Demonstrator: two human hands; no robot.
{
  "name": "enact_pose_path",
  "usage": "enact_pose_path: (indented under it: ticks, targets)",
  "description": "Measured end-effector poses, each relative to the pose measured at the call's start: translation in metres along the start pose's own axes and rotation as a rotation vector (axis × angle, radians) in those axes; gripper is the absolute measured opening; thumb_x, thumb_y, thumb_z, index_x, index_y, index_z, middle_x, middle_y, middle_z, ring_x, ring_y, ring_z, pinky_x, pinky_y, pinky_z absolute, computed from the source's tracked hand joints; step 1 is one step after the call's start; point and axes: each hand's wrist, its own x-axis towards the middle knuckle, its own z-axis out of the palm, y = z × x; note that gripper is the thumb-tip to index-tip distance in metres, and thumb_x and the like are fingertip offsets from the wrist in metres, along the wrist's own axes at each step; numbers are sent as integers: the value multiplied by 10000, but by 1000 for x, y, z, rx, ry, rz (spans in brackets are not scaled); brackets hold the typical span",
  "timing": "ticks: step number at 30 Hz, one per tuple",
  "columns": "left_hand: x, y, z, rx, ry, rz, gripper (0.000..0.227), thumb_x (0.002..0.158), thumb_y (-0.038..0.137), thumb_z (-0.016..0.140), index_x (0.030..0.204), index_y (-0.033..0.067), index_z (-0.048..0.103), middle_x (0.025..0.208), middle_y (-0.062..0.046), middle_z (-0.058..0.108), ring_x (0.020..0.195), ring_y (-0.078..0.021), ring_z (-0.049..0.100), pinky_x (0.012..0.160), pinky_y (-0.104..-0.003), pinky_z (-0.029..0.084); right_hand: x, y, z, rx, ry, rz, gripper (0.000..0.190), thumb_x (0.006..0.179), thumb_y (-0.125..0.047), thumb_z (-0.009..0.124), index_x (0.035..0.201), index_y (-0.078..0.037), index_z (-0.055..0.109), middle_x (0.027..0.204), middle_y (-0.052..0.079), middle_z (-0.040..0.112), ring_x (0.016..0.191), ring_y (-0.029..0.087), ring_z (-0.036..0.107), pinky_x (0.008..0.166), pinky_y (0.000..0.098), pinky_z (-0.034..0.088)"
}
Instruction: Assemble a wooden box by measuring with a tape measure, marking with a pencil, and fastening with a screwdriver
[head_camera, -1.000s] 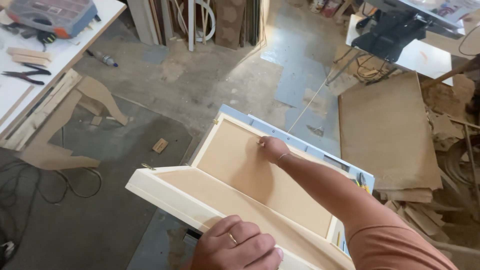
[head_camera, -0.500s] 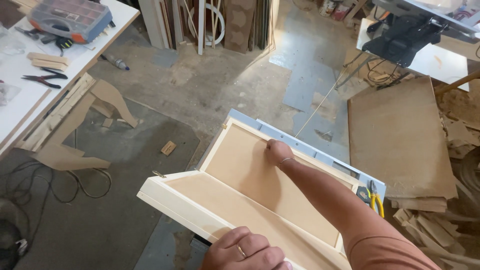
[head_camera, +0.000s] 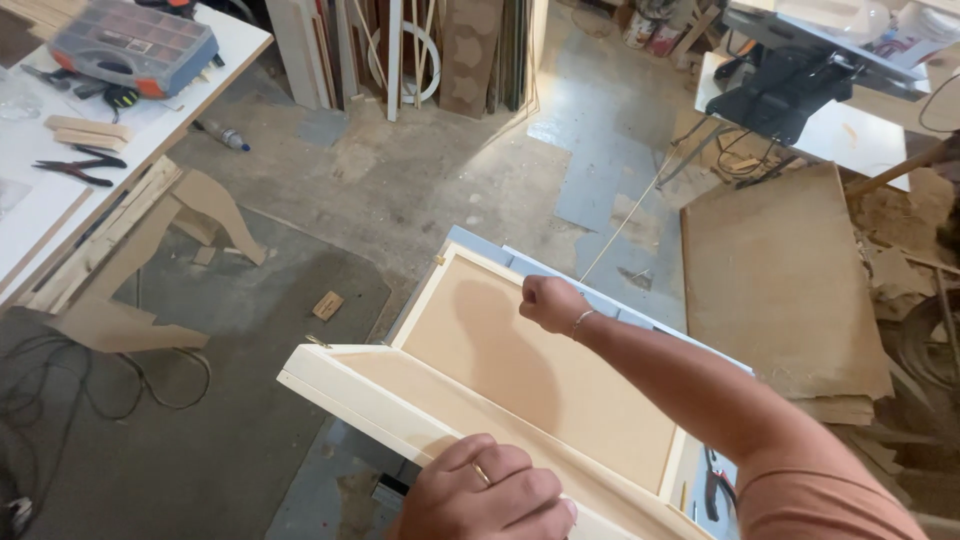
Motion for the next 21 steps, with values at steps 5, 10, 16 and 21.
enact_pose_path:
  ticks: [5,10,16,21]
  targets:
    - [6,-7,7,-125,-73,2,424,1077,410,497,874,99,702,890,-47,655,758,-245,592,698,-389,462,-142,-74,-125,136,-90,-117,90,884,-131,572,888,-144,661,742,-24,705,649,106,600,556,271,490]
    - [23,-11,19,-140,-79,-96,366,980,437,560,826,131,688,854,-18,700,781,-251,639,732,-414,481,-246,-63,-163,158,88,-395,46,883,-173,720,900,-156,760,752,-59,764,629,64,637,589,237,528]
    - [15,-21,36,-132,-46,-181,141,846,255,680,924,141,650,774,-28,695,728,-275,633,696,-423,486,-302,-61,-145,6,293,-744,39,945,-158,683,953,-120,677,836,0,747,705,188,710,642,321,569]
    - [17,-21,34,-115,-27,-118,106,863,140,671,953,102,711,844,-32,732,766,-268,647,669,-424,494,-300,-58,-121,11,363,-713,83,944,-164,700,972,-133,628,835,10,712,694,208,678,625,331,539]
